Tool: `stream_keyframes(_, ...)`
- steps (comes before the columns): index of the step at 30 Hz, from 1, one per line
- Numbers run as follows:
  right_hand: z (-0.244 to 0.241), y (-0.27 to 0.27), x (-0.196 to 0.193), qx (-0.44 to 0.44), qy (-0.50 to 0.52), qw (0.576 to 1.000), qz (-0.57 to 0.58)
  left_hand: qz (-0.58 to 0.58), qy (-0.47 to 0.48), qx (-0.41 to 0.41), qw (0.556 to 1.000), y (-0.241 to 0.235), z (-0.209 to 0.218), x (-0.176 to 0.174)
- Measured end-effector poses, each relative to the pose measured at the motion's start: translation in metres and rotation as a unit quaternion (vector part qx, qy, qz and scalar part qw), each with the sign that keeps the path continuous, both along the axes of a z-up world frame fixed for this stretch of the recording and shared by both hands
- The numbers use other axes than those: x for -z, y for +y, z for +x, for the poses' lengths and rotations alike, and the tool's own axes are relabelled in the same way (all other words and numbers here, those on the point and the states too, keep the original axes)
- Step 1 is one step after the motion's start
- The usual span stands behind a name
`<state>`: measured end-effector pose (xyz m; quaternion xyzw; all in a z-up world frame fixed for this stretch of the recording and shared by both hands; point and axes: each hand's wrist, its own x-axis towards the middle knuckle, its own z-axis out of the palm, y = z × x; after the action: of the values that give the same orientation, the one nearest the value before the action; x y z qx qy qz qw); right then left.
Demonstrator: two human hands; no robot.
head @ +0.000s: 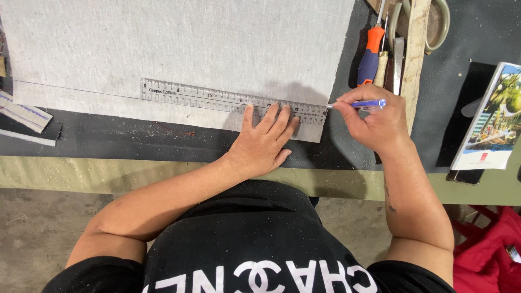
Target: Marking lines on a piece of leather using a ruler and a pen for layout or cutting
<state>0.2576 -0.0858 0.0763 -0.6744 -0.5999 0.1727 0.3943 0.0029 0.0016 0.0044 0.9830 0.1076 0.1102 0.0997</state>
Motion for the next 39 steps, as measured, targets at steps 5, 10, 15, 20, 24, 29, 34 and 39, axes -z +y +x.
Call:
stream_keyframes(5, 0.003, -0.006, 0.001, 0.012, -0.038, 0.999, -0.017, 0.000, -0.001, 0.000, 1.000, 0.000, 0.001, 0.001)
stream_keyframes(10, 0.006, -0.005, -0.004, -0.006, 0.039, 0.998, 0.050, 0.003, -0.008, 0.000, 1.000, 0.000, -0.001, -0.001)
stream_keyframes(15, -0.009, 0.012, 0.000, -0.033, 0.124, 0.986, 0.103, 0.007, -0.016, 0.002, 1.000, 0.001, -0.003, -0.001)
stream_keyframes(20, -0.027, 0.034, 0.017, -0.056, 0.148, 0.984, 0.082, -0.006, -0.003, 0.001, 1.000, 0.000, -0.004, 0.000)
stream_keyframes(24, -0.037, 0.047, 0.011, -0.070, 0.146, 0.984, 0.069, -0.022, 0.002, 0.002, 1.000, 0.001, -0.004, -0.002)
stream_keyframes(29, -0.037, 0.052, 0.013, -0.058, 0.126, 0.990, 0.040, -0.041, 0.007, 0.005, 0.999, 0.002, -0.005, -0.002)
stream_keyframes(34, -0.039, 0.053, 0.013, -0.065, 0.120, 0.990, 0.027, -0.048, 0.009, 0.005, 0.999, 0.002, -0.005, 0.000)
stream_keyframes(39, -0.048, 0.060, 0.011, -0.082, 0.130, 0.988, 0.015, -0.055, 0.012, 0.006, 0.998, 0.000, -0.005, 0.005)
